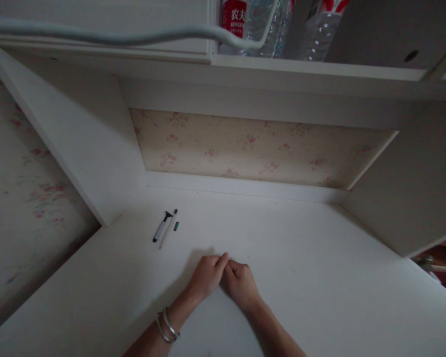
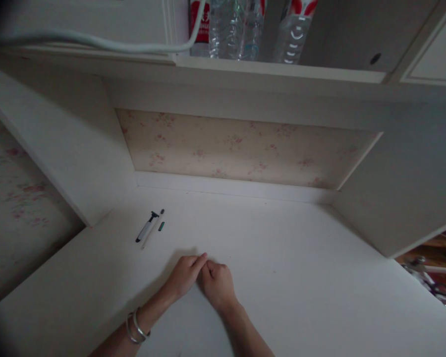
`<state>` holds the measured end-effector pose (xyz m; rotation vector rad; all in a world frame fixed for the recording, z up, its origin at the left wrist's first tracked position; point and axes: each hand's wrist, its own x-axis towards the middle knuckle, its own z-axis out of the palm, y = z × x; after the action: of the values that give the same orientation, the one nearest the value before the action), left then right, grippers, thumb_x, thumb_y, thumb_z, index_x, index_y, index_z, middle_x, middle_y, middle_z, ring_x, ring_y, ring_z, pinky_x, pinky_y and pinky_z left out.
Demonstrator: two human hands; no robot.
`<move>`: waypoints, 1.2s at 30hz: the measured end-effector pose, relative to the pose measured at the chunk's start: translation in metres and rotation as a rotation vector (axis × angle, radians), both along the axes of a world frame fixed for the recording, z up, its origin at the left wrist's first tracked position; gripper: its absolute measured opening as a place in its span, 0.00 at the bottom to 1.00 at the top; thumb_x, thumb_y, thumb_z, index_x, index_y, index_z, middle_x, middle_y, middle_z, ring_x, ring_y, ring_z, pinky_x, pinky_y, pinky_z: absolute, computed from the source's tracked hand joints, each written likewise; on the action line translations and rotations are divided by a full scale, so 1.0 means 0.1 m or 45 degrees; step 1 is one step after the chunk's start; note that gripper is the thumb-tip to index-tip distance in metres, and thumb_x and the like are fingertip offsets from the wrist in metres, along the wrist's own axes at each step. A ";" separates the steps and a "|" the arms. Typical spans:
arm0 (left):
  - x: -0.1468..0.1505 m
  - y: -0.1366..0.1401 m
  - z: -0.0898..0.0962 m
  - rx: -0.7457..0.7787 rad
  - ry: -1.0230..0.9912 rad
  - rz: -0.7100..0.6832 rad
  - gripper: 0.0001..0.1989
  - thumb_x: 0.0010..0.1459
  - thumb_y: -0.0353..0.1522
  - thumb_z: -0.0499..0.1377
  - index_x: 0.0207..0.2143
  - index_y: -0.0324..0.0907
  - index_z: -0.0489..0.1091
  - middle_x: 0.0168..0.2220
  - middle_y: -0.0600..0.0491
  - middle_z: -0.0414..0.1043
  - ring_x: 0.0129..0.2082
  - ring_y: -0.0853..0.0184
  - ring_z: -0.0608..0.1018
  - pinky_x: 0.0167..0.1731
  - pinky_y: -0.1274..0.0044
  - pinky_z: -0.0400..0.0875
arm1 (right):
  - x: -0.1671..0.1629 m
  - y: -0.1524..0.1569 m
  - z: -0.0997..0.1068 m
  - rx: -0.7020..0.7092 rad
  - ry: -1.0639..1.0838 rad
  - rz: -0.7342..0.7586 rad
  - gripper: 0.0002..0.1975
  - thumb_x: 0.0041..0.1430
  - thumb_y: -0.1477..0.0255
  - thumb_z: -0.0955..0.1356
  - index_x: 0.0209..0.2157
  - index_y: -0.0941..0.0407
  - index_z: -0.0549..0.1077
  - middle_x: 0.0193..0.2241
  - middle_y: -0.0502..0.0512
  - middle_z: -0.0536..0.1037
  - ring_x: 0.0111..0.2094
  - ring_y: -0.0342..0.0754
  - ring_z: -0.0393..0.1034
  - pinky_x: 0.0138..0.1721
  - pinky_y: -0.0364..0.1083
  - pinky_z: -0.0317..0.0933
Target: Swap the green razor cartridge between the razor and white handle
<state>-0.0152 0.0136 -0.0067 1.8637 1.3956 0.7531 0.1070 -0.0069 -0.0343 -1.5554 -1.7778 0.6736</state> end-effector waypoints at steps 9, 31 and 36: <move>0.01 -0.01 -0.02 -0.011 -0.022 -0.004 0.31 0.62 0.48 0.41 0.20 0.38 0.71 0.22 0.49 0.74 0.24 0.67 0.71 0.24 0.77 0.57 | -0.01 0.00 0.02 0.022 0.011 0.011 0.24 0.64 0.66 0.56 0.19 0.58 0.70 0.16 0.49 0.69 0.19 0.41 0.58 0.22 0.39 0.49; 0.00 -0.01 -0.06 -0.007 -0.045 0.012 0.30 0.62 0.48 0.42 0.19 0.38 0.69 0.20 0.51 0.72 0.23 0.68 0.71 0.22 0.78 0.55 | 0.00 -0.01 0.00 0.044 0.005 0.012 0.22 0.63 0.68 0.56 0.18 0.57 0.69 0.16 0.49 0.70 0.19 0.41 0.59 0.22 0.39 0.49; 0.00 0.00 -0.05 -0.001 -0.035 0.004 0.30 0.62 0.48 0.42 0.19 0.38 0.69 0.21 0.51 0.72 0.23 0.68 0.70 0.22 0.78 0.55 | 0.00 -0.02 -0.01 0.045 -0.001 0.021 0.22 0.64 0.67 0.56 0.19 0.57 0.69 0.17 0.49 0.70 0.19 0.41 0.59 0.22 0.39 0.49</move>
<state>-0.0154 0.0131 -0.0122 1.8437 1.3817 0.7771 0.1067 -0.0086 -0.0353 -1.5191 -1.7956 0.6465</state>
